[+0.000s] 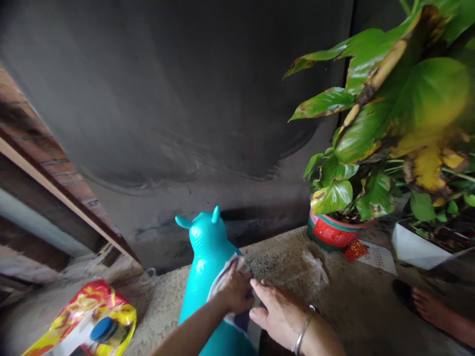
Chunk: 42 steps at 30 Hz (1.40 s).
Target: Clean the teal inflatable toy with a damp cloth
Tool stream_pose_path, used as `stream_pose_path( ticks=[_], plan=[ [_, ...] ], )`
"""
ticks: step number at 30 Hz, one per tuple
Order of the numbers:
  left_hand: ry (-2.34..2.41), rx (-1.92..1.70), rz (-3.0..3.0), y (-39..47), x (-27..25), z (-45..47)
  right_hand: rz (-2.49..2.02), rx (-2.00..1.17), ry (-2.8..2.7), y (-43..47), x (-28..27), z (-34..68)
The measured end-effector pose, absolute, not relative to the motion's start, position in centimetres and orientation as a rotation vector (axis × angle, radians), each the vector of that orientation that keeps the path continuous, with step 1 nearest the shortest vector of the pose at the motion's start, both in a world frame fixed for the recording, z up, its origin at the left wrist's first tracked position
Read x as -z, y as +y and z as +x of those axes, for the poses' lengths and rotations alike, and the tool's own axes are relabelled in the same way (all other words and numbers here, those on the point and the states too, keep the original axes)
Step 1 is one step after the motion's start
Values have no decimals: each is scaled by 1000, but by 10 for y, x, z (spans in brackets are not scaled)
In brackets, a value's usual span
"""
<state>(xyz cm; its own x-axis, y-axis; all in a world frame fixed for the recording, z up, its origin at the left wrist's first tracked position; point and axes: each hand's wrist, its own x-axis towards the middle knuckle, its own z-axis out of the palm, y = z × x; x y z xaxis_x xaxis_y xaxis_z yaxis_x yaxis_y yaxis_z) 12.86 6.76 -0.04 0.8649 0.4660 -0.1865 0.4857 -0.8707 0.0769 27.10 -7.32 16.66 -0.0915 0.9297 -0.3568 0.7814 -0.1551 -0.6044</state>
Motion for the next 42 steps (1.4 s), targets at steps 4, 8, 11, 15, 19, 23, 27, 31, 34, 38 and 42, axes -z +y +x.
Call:
stream_pose_path(
  ticks=[4, 8, 11, 15, 19, 23, 27, 31, 34, 38, 42],
  plan=[
    [923, 105, 2902, 103, -26, 120, -1982, -1086, -1868, -75, -163, 280],
    [1035, 85, 2859, 68, -13, 76, -1981, -1046, -1873, -78, -165, 280],
    [1066, 64, 2800, 28, 5, 31, -1993, -1023, -1910, -80, -171, 273],
    [1030, 40, 2776, 14, 11, 1, -1982, -1008, -1965, -78, -172, 263],
    [1179, -57, 2722, 43, -8, 20, -1960, -984, -1972, -71, -167, 256],
    [1380, -25, 2600, 60, -19, 43, -2005, -1006, -1955, -66, -165, 254],
    [1351, -124, 2629, 36, 9, 23, -1990, -989, -1979, -65, -166, 252],
    [1287, -124, 2691, 3, 47, -14, -1956, -969, -2034, -65, -169, 248],
    [1294, -178, 2724, 0, 52, -21, -1931, -994, -2054, -65, -170, 247],
    [1450, -222, 2583, 32, 28, 0, -1924, -1022, -2031, -65, -170, 250],
    [1604, -168, 2369, 63, 7, 22, -1960, -1057, -1984, -64, -169, 257]
  ],
)
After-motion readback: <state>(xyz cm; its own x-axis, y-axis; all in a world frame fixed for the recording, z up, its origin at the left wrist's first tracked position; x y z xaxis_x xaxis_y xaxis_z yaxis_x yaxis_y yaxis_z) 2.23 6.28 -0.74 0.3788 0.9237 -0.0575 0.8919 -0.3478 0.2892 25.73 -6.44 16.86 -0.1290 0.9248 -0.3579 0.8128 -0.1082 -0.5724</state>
